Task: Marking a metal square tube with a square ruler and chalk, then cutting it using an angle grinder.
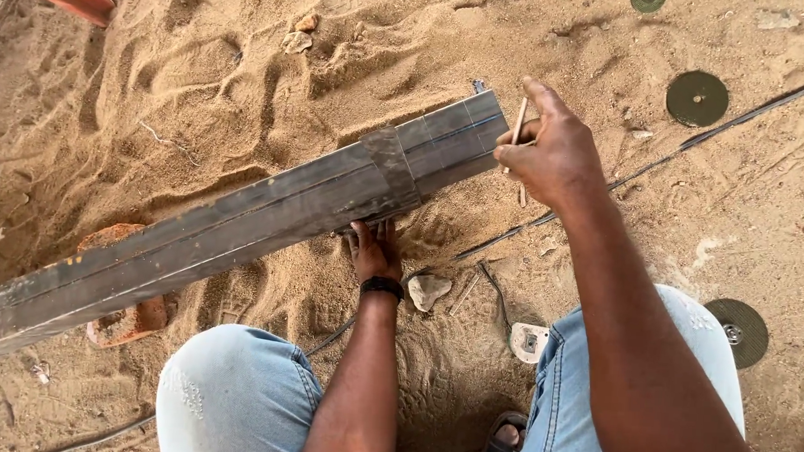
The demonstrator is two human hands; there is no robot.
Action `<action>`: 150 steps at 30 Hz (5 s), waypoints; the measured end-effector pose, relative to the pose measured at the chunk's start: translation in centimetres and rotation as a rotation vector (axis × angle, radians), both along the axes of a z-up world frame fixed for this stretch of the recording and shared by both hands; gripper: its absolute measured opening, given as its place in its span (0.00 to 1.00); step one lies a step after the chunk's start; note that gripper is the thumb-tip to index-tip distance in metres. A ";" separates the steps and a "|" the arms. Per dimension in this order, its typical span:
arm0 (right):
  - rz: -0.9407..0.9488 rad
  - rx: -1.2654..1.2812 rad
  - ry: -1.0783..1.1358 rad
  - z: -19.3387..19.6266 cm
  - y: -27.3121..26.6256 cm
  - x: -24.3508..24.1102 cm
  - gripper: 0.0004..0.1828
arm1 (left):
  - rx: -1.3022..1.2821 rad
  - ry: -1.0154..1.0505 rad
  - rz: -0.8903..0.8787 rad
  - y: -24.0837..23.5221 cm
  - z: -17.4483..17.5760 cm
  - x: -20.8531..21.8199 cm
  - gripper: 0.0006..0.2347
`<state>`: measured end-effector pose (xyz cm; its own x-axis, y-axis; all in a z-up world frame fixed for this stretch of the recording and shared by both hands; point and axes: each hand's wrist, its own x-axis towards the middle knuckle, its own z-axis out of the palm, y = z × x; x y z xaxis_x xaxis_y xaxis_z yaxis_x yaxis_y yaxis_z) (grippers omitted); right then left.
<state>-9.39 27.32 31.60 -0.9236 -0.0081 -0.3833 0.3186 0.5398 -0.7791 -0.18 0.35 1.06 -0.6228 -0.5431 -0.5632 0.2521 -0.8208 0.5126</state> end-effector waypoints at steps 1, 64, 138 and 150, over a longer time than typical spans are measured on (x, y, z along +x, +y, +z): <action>0.012 0.022 0.009 0.2 -0.2 0.1 0.46 | -0.009 -0.015 -0.001 0.1 0.2 0.0 0.46; -0.288 -0.291 -0.098 -27.9 -13.1 3.5 0.12 | -0.022 0.102 -0.004 -0.2 -1.2 -0.1 0.37; -0.296 -0.622 -0.035 -17.5 -11.2 5.6 0.10 | 0.005 0.066 0.027 -0.1 0.0 0.3 0.34; -0.243 -0.397 -0.176 -23.3 -11.6 5.4 0.14 | -0.006 0.087 0.014 0.0 -0.6 0.0 0.35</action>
